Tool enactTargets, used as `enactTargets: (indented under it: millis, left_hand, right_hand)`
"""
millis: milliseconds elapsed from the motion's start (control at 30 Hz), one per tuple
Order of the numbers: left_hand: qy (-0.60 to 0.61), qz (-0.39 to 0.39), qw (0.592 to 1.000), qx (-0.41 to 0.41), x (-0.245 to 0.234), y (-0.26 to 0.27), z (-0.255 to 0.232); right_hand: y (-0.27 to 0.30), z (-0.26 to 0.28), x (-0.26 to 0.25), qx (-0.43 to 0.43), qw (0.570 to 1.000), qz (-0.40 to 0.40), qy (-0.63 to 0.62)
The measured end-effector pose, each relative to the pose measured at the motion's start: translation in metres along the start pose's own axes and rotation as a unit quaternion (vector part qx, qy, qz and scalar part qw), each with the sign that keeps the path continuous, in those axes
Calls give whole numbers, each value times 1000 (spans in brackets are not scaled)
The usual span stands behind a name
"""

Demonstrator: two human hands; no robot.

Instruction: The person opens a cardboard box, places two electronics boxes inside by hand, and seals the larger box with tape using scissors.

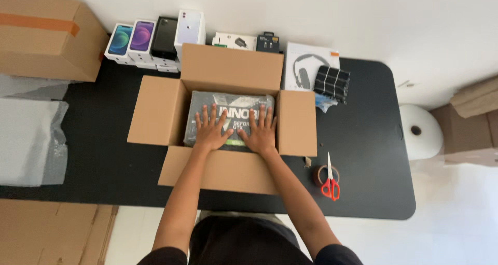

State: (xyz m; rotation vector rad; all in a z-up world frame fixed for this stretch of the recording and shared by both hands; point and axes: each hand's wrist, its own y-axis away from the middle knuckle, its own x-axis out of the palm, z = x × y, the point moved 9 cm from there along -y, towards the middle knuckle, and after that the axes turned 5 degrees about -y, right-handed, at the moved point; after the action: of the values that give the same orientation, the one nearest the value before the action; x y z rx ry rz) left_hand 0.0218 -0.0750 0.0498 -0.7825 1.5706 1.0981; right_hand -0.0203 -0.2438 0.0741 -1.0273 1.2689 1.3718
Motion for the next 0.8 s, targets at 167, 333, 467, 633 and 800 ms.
enactTargets:
  millis: [167,333,467,633,800]
  left_hand:
    - [33,-12,999,13,2,-10,12]
    - [136,-94,986,-17,-94,35,84]
    - [91,-307,930,-180,-95,66,181]
    - [263,-97,914,-293,-8,56,232]
    - [381,-100,860,-324,52,62,291]
  right_hand:
    - [0,-8,-9,-7,998,-51,-20]
    - [32,-68,-84,32,960,-270,-74]
    - [37,-175,-16,254,937,-140,-193]
    - [21,-229,78,327,871,-116,-349]
    - [61,-297,122,397,822,-167,-371]
